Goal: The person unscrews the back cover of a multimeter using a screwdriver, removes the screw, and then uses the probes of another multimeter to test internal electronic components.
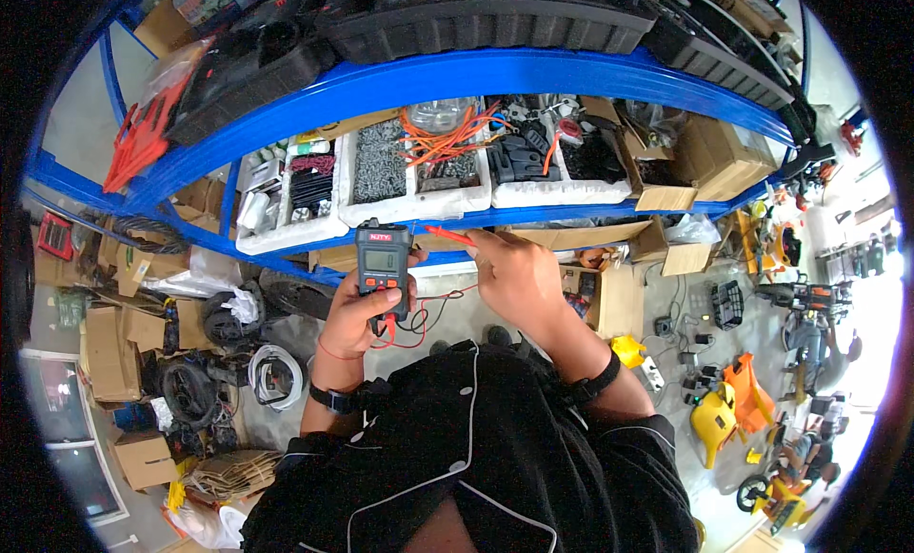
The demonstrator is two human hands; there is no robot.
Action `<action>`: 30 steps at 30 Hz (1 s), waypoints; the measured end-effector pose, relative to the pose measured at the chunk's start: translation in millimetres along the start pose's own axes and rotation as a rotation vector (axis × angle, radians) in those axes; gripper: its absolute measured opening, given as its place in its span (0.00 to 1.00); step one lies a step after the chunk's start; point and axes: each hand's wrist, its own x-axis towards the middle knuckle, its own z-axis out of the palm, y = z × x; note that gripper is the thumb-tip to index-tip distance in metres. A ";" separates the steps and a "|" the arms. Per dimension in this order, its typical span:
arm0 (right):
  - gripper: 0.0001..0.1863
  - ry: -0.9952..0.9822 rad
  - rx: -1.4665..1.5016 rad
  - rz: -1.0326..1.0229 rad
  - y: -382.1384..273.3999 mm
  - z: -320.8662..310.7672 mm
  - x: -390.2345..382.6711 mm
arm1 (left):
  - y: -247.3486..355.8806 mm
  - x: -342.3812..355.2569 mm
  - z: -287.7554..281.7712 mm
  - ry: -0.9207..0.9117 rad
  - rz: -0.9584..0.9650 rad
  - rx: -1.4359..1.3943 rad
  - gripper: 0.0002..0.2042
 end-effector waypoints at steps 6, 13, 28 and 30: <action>0.18 -0.030 -0.020 -0.006 6.4 4.8 0.0 | 1.4 0.7 3.0 0.038 -0.003 0.016 0.26; 0.34 -0.349 -0.148 0.059 18.9 -17.8 -3.5 | -6.0 -3.0 -2.9 0.360 -0.227 0.211 0.14; 0.10 0.362 0.255 0.346 89.6 -62.6 -90.8 | -58.2 102.6 35.3 -0.151 -0.525 0.220 0.22; 0.10 0.373 0.319 0.376 94.6 -66.3 -99.0 | -69.8 121.6 29.6 -0.152 -0.672 0.116 0.22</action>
